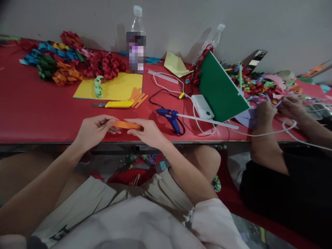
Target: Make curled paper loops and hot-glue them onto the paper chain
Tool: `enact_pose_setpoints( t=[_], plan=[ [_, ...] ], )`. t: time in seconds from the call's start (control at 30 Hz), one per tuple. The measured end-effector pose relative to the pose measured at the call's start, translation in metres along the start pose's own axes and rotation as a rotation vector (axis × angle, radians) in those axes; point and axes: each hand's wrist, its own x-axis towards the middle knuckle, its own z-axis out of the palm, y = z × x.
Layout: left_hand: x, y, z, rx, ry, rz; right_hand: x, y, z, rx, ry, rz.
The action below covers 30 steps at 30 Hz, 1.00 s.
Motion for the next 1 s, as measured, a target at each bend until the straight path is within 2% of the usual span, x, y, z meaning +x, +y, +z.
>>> enact_pose_setpoints(
  t=[0.1, 0.2, 0.27, 0.33, 0.43, 0.5, 0.6, 0.67, 0.77, 0.9, 1.0],
  plan=[
    [-0.002, 0.003, 0.002, -0.052, 0.005, -0.047, -0.001, -0.006, 0.0, -0.221, 0.063, -0.086],
    [-0.005, 0.009, 0.003, 0.025, -0.064, -0.021, -0.001, -0.011, 0.001, -0.269, 0.054, -0.085],
    [-0.007, 0.011, 0.004, 0.12, -0.104, 0.014, -0.001, -0.012, 0.002, -0.233, 0.034, -0.083],
    [-0.007, 0.011, 0.006, 0.158, -0.091, 0.021, -0.001, -0.01, 0.004, -0.18, 0.019, -0.072],
    [-0.007, 0.01, 0.007, 0.105, -0.058, -0.038, -0.001, -0.007, 0.007, -0.099, 0.037, -0.054],
    [-0.006, 0.009, 0.007, 0.056, -0.078, -0.068, -0.001, -0.005, 0.009, -0.05, 0.077, -0.038],
    [-0.007, 0.01, 0.007, 0.025, -0.126, -0.006, 0.0, -0.004, 0.011, 0.031, 0.119, -0.003],
    [-0.009, 0.011, 0.008, 0.027, -0.102, 0.05, 0.001, -0.005, 0.011, 0.091, 0.105, 0.033],
    [-0.01, 0.012, 0.01, 0.002, -0.029, 0.047, 0.001, -0.008, 0.012, 0.155, 0.073, 0.098],
    [-0.011, 0.013, 0.012, -0.032, -0.041, -0.002, 0.001, -0.01, 0.012, 0.137, 0.144, 0.067],
    [-0.011, 0.015, 0.012, -0.017, -0.06, 0.014, 0.0, -0.011, 0.012, 0.098, 0.17, 0.045]
  ],
)
